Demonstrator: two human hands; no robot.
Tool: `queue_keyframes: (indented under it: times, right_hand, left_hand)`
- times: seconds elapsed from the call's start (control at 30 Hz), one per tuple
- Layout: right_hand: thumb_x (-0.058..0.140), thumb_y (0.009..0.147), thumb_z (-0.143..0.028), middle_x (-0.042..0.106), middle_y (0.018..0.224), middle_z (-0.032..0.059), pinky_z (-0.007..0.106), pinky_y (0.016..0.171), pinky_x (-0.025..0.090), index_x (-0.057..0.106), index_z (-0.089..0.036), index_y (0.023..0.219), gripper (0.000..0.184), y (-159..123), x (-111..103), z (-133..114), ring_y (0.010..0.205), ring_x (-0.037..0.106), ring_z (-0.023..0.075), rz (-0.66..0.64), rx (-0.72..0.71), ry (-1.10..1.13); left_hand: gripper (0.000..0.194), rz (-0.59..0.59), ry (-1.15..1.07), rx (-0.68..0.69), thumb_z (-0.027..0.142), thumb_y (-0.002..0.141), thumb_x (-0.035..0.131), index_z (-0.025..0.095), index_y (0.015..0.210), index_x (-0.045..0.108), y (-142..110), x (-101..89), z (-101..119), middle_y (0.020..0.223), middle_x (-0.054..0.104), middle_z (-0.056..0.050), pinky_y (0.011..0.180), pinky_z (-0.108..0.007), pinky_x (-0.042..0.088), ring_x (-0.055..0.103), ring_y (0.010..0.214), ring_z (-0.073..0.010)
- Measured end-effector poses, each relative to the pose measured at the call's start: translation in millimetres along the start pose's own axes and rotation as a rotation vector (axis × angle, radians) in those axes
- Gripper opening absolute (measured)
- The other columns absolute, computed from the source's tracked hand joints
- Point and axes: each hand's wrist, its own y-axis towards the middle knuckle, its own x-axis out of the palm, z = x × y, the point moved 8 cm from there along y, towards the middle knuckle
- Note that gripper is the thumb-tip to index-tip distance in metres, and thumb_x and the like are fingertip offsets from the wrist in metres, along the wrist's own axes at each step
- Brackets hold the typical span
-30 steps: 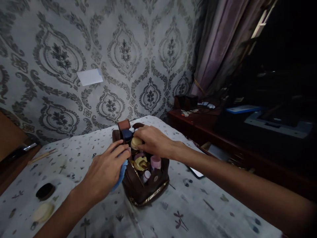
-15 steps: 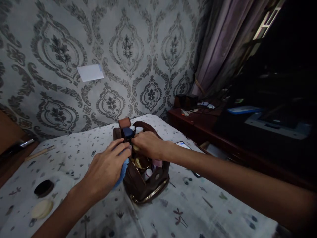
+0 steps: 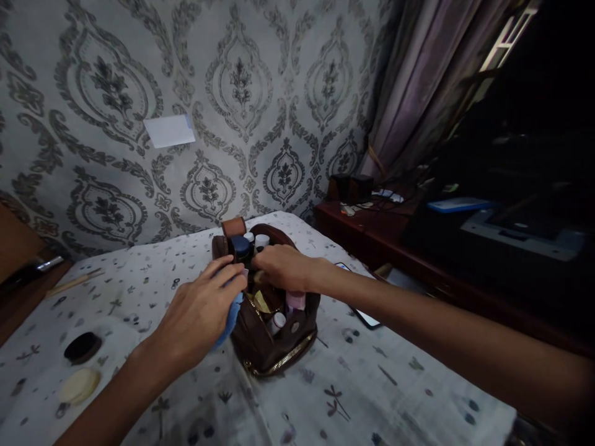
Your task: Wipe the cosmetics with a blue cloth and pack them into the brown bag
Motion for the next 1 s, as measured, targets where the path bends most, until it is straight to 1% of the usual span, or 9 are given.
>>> queue_keyframes:
  times: [0.13,0.27,0.33,0.4,0.53,0.63,0.73,0.87,1.0]
  right_hand:
    - [0.054,0.093,-0.018,0.076,0.097,0.0149,0.028,0.069,0.045,0.072,-0.015,0.1,0.02,-8.7,-14.3,1.1,0.095,0.072,0.0268,0.069,0.043,0.005]
    - [0.053,0.097,-0.021,0.073,0.1,0.0129,0.028,0.071,0.044,0.07,-0.015,0.1,0.018,-34.0,-30.0,-7.2,0.094,0.069,0.0242,0.161,0.051,0.047]
    - [0.051,0.099,-0.019,0.071,0.102,0.0136,0.031,0.079,0.045,0.069,-0.013,0.097,0.02,-50.1,-37.0,-15.6,0.097,0.065,0.0241,0.241,0.004,0.044]
    - [0.052,0.098,-0.019,0.07,0.103,0.0141,0.035,0.086,0.045,0.07,-0.012,0.095,0.02,-65.6,-39.6,-24.6,0.099,0.061,0.0246,0.307,-0.066,0.044]
    - [0.064,0.092,-0.024,0.067,0.102,0.0127,0.041,0.09,0.047,0.071,-0.014,0.088,0.014,-87.5,-29.6,-37.2,0.102,0.058,0.0267,0.341,-0.176,0.129]
    - [0.068,0.089,-0.023,0.065,0.111,0.014,0.045,0.096,0.047,0.071,-0.014,0.091,0.01,-95.6,-20.8,-42.4,0.112,0.055,0.0298,0.375,-0.2,0.161]
    - [0.066,0.087,-0.016,0.065,0.117,0.0144,0.047,0.099,0.048,0.07,-0.014,0.098,0.012,-98.2,-15.5,-43.5,0.115,0.056,0.0296,0.41,-0.188,0.202]
    - [0.064,0.089,-0.017,0.067,0.114,0.0139,0.048,0.099,0.05,0.07,-0.016,0.091,0.006,-98.9,-8.9,-41.9,0.114,0.059,0.0299,0.431,-0.181,0.244]
    - [0.057,0.094,-0.019,0.069,0.111,0.0153,0.048,0.093,0.054,0.07,-0.016,0.092,0.013,-102.0,-2.6,-41.6,0.109,0.064,0.0303,0.502,-0.187,0.246]
  left_hand:
    - [0.044,0.003,-0.003,-0.011,0.005,0.091,0.036,0.024,0.116,0.067,-0.7,-1.3,-0.3,0.138,0.064,-0.001,0.083,-0.034,0.063,0.048,0.139,-0.0265]
    - [0.048,0.038,-0.016,0.006,0.007,0.093,0.033,0.023,0.127,0.063,-3.6,-2.1,-1.4,0.143,0.061,-0.003,0.095,-0.039,0.06,0.047,0.141,-0.0251]
    - [0.05,0.074,-0.033,0.013,0.009,0.094,0.032,0.022,0.134,0.059,-6.2,-2.9,-1.7,0.147,0.057,-0.004,0.099,-0.041,0.058,0.046,0.142,-0.0251]
    - [0.051,0.11,-0.063,0.004,0.01,0.095,0.032,0.021,0.139,0.055,-9.6,-3.9,-1.9,0.151,0.053,-0.005,0.103,-0.039,0.055,0.045,0.143,-0.0241]
    - [0.051,0.174,-0.139,-0.065,0.009,0.096,0.031,0.02,0.141,0.051,-21.6,-7.0,-2.6,0.153,0.05,-0.007,0.107,-0.035,0.051,0.049,0.139,-0.0214]
    - [0.048,0.195,-0.17,-0.155,0.01,0.096,0.032,0.02,0.139,0.051,-37.2,-6.0,-7.4,0.148,0.053,-0.01,0.103,-0.034,0.053,0.056,0.132,-0.0222]
    - [0.047,0.181,-0.185,-0.226,0.01,0.095,0.032,0.021,0.136,0.052,-57.7,1.1,-14.6,0.139,0.058,-0.012,0.093,-0.031,0.056,0.062,0.123,-0.022]
    - [0.041,0.09,-0.193,-0.31,0.01,0.094,0.033,0.021,0.125,0.059,-90.7,18.8,-26.5,0.13,0.062,-0.011,0.08,-0.029,0.058,0.067,0.109,-0.021]
    - [0.04,-0.004,-0.181,-0.404,0.008,0.092,0.033,0.018,0.121,0.059,-127.9,34.1,-40.0,0.123,0.064,-0.011,0.08,-0.03,0.058,0.068,0.104,-0.0202]
